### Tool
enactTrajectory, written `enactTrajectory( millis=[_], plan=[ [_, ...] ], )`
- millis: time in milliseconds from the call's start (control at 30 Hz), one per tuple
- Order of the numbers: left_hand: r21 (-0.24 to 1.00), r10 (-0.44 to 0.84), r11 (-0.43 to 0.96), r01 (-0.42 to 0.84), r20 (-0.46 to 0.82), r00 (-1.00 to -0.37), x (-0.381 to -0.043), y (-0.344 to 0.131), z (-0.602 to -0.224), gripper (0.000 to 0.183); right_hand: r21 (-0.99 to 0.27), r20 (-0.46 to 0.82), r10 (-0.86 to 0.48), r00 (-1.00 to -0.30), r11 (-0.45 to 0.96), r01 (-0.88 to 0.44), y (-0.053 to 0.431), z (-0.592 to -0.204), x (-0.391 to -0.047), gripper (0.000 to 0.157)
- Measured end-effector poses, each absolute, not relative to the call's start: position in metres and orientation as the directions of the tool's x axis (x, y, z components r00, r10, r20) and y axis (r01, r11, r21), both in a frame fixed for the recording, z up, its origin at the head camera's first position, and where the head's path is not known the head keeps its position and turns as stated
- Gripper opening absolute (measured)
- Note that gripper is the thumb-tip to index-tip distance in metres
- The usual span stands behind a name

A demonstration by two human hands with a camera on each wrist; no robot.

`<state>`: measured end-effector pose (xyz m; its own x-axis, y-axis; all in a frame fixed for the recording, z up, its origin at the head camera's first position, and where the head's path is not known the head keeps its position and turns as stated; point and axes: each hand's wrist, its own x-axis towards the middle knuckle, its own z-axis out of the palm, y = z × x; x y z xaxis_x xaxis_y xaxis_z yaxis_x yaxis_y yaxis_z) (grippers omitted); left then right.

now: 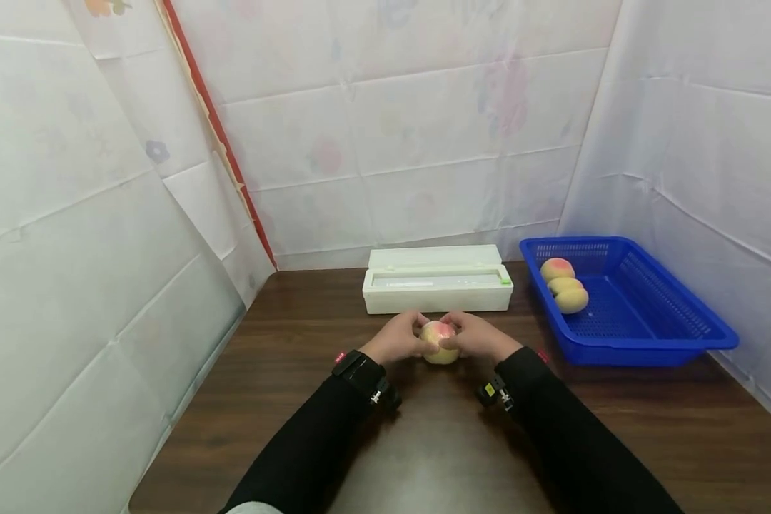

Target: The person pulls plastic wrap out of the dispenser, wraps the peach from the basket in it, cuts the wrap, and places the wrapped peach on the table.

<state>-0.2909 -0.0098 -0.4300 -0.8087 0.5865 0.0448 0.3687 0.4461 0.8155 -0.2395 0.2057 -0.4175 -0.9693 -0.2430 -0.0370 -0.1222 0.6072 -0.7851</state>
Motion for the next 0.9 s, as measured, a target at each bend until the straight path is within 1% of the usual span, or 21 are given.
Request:
enactTrajectory(
  millis=[267,400,700,900],
  plan=[
    [0.813,0.570,0.461,0.356,0.036,-0.821,-0.2867,-0.0142,-0.4326,0.047,-0.772,-0.025,-0.271,-0.962,0.617,-0.154,0.2083,-0.4230,-0.2388,0.040],
    [0.817,0.576,0.462,0.345,0.019,-0.817,-0.2849,-0.0142,-0.4340,0.049,-0.778,-0.035,-0.272,-0.962,0.611,-0.144,0.2099,-0.4234,-0.2369,0.040],
    [0.809,0.575,0.469,0.354,0.025,-0.818,-0.2855,-0.0118,-0.4319,0.048,-0.773,-0.051,-0.258,-0.965,0.621,-0.125,0.2118,-0.4174,-0.2357,0.040],
    [0.811,0.575,0.469,0.350,0.020,-0.818,-0.2887,-0.0114,-0.4335,0.046,-0.777,-0.054,-0.272,-0.961,0.616,-0.131,0.2136,-0.4198,-0.2413,0.041]
  ],
)
